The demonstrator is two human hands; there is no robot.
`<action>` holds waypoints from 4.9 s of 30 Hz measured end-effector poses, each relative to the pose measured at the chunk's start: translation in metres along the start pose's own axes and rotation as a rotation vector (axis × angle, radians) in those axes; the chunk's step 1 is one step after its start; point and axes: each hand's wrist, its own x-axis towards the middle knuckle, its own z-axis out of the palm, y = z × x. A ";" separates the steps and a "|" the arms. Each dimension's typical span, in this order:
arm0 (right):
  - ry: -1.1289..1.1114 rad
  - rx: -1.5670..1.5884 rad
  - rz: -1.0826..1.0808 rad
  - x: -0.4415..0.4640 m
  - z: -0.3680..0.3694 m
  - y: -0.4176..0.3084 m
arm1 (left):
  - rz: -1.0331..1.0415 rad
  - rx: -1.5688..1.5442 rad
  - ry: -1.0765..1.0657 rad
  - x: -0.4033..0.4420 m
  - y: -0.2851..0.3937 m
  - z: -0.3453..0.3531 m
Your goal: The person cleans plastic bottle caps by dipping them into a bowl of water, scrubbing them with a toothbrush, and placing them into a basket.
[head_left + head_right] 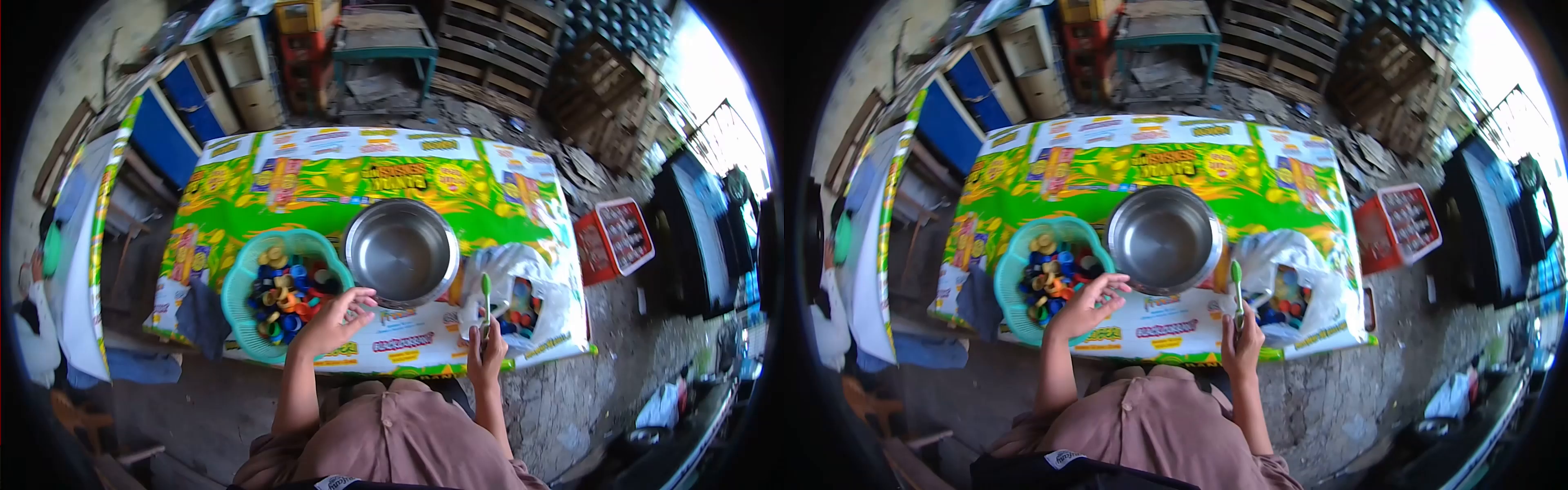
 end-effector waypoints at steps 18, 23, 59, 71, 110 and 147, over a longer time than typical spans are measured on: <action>0.577 -0.016 0.134 -0.014 -0.134 0.092 | 0.385 0.490 -0.197 0.156 -0.004 0.280; 0.569 -0.060 0.058 -0.013 -0.152 0.110 | 0.399 0.703 -0.226 0.169 -0.014 0.302; -0.148 0.800 0.465 0.027 -0.072 0.075 | 0.388 0.014 0.060 0.103 0.021 0.206; 0.278 -0.007 -0.019 0.022 -0.072 0.088 | 0.325 -0.407 0.247 0.100 -0.028 0.108; -0.468 0.162 -0.141 0.090 0.017 0.009 | 0.070 0.289 0.444 0.118 -0.050 0.062; -0.499 0.149 -0.097 0.093 0.041 0.034 | 0.236 0.091 0.582 0.110 -0.039 0.065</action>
